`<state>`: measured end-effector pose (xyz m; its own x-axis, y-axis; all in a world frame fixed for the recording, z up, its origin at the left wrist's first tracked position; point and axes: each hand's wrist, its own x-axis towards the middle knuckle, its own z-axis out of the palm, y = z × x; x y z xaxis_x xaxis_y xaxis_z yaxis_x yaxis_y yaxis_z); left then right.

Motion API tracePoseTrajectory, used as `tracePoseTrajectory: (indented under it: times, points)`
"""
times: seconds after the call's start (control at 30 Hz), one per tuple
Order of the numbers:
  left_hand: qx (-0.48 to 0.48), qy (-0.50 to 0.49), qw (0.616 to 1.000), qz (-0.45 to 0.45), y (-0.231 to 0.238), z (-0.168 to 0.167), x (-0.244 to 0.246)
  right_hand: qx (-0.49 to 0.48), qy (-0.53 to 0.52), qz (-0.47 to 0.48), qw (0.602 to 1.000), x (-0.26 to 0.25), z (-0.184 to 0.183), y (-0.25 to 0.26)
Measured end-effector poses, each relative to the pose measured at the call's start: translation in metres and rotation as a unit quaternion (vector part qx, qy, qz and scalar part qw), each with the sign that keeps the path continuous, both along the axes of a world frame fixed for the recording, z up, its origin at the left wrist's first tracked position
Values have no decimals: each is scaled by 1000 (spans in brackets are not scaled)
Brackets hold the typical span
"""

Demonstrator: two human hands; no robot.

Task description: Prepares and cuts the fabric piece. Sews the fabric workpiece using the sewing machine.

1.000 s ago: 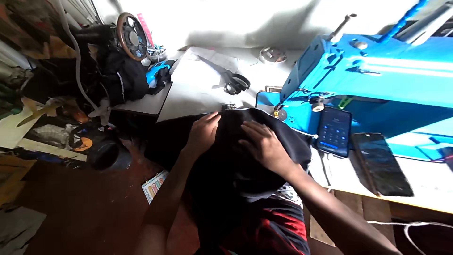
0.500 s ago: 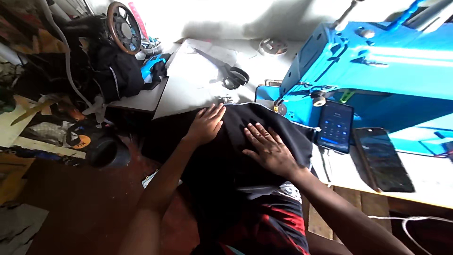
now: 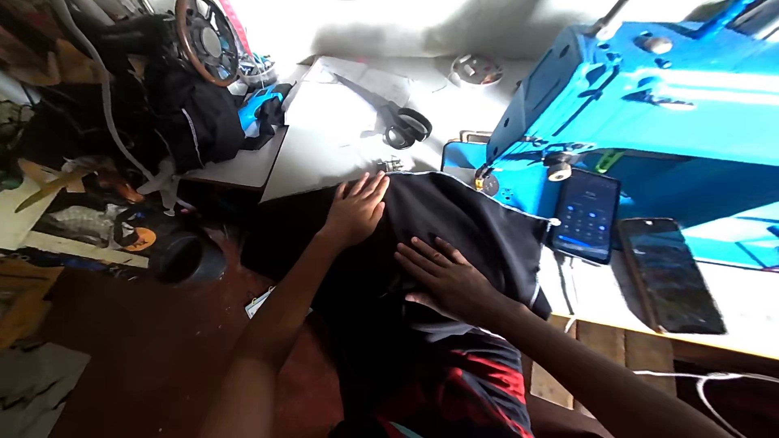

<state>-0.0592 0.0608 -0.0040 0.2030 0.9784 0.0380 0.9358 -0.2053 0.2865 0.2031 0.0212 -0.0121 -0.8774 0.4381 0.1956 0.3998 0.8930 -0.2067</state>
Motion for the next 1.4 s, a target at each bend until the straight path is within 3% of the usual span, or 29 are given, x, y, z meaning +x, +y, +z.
tracePoseTrajectory:
  times: [0.23, 0.43, 0.73, 1.17, 1.4]
  points:
    - [-10, 3, 1000, -14, 0, 0, 1, -22, -15, 5, 1000, 1, 3, -6]
    - [10, -1, 997, -74, -29, 1, 23, -2, 70, -29, 997, 8, 14, -42]
    - [23, -7, 998, -63, -32, -2, 29, 2, 44, -53, 998, 7, -3, -28]
    - [-65, -71, 992, -84, -19, 11, 11, -35, 20, -41, 998, 9, 7, -23]
    - [-60, -85, 991, -80, -19, 12, 13, -69, 100, -45, 992, 5, 20, -3]
